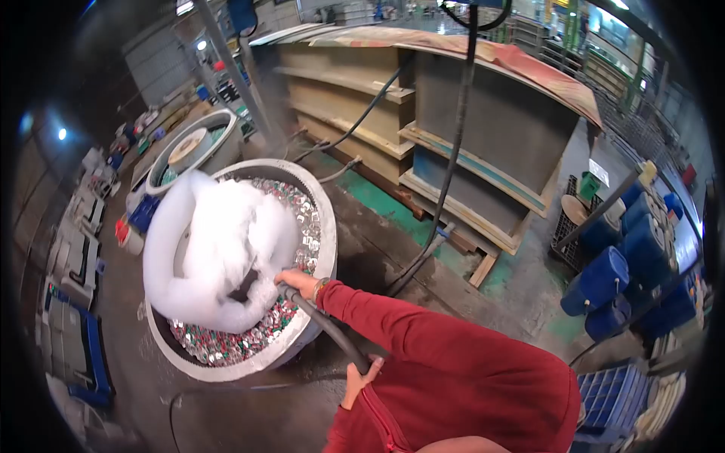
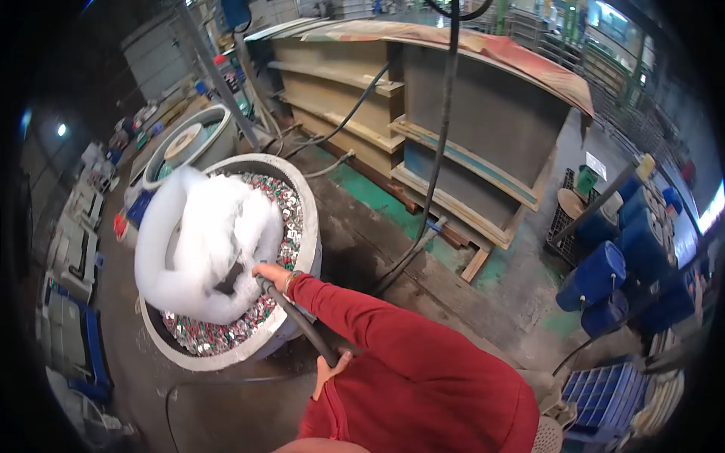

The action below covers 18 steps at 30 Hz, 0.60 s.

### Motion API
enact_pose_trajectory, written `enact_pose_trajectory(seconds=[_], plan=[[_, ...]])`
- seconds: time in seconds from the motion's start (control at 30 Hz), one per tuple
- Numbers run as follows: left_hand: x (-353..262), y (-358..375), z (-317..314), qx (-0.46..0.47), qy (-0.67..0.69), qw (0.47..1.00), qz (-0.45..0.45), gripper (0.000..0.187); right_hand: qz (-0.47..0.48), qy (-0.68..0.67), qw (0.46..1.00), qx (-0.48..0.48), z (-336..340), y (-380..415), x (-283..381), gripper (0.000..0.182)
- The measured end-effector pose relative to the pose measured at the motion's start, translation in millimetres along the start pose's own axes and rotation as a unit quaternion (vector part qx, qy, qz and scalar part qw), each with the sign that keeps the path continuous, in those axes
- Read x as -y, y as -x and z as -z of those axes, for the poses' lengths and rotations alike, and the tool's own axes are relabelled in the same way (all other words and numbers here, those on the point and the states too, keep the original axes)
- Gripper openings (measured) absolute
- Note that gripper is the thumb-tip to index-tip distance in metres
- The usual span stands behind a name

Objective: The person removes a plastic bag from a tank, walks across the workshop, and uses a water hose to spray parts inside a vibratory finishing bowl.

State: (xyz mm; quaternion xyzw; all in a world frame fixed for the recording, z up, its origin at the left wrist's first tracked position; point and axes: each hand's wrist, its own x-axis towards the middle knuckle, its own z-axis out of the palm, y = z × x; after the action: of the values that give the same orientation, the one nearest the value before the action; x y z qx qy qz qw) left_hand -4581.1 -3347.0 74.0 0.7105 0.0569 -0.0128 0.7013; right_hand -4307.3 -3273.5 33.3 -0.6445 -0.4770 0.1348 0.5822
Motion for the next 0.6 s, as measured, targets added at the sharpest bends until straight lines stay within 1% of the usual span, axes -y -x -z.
enact_pose_trajectory(seconds=[0.03, 0.07, 0.1, 0.13, 0.17, 0.2, 0.23, 0.27, 0.3, 0.33, 0.37, 0.43, 0.47, 0.53, 0.57, 0.6], plan=[[19, -7, 3, 0.008, 0.005, 0.999, -0.037, 0.016, 0.04, 0.053, 0.998, -0.018, 1, 10, -8, 0.052], [-28, -6, -6, -0.008, 0.016, 1.0, 0.007, 0.016, 0.078, 0.109, 0.99, -0.04, 1, 20, -16, 0.052], [4, -8, -19, -0.056, 0.075, 0.995, 0.019, 0.015, 0.114, 0.164, 0.978, -0.067, 1, 32, -21, 0.054], [15, -14, -25, -0.061, 0.146, 0.987, 0.024, 0.016, 0.095, 0.11, 0.987, -0.074, 7, 33, -30, 0.049], [-22, -20, -33, -0.078, 0.03, 0.995, 0.048, 0.022, 0.15, 0.128, 0.979, -0.054, 34, 29, 6, 0.037], [-21, -28, -38, -0.095, -0.01, 0.993, 0.066, 0.026, 0.146, 0.126, 0.981, -0.022, 45, 21, 10, 0.026], [-18, -32, -42, -0.096, -0.055, 0.991, 0.075, 0.029, -0.069, -0.146, 0.985, 0.059, 41, 10, 3, 0.028], [-14, -35, -51, -0.109, -0.039, 0.99, 0.079, 0.031, -0.296, -0.388, 0.873, 0.014, 37, -1, -4, 0.031], [-12, -43, -55, -0.114, -0.023, 0.99, 0.08, 0.032, -0.406, -0.435, 0.803, -0.013, 49, -14, 46, 0.033], [-11, -47, -59, -0.114, -0.009, 0.99, 0.08, 0.034, -0.423, -0.44, 0.792, -0.006, 48, -15, 62, 0.032], [-9, -49, -61, -0.119, -0.006, 0.989, 0.089, 0.033, -0.431, -0.44, 0.788, 0.0, 43, -14, 59, 0.033], [-13, -60, -72, -0.126, -0.006, 0.985, 0.115, 0.031, -0.448, -0.448, 0.774, 0.008, 47, -12, 45, 0.033], [-12, -62, -76, -0.142, 0.002, 0.982, 0.123, 0.03, -0.452, -0.46, 0.764, 0.029, 47, -10, 27, 0.034], [-7, -65, -83, -0.176, 0.012, 0.975, 0.137, 0.03, -0.474, -0.474, 0.741, 0.016, 50, 2, -2, 0.035], [-8, -64, -85, -0.187, -0.007, 0.972, 0.144, 0.031, -0.483, -0.481, 0.732, 0.011, 54, 4, -8, 0.036], [-8, -63, -87, -0.197, -0.026, 0.969, 0.15, 0.033, -0.46, -0.501, 0.733, 0.011, 64, 8, -6, 0.037]])
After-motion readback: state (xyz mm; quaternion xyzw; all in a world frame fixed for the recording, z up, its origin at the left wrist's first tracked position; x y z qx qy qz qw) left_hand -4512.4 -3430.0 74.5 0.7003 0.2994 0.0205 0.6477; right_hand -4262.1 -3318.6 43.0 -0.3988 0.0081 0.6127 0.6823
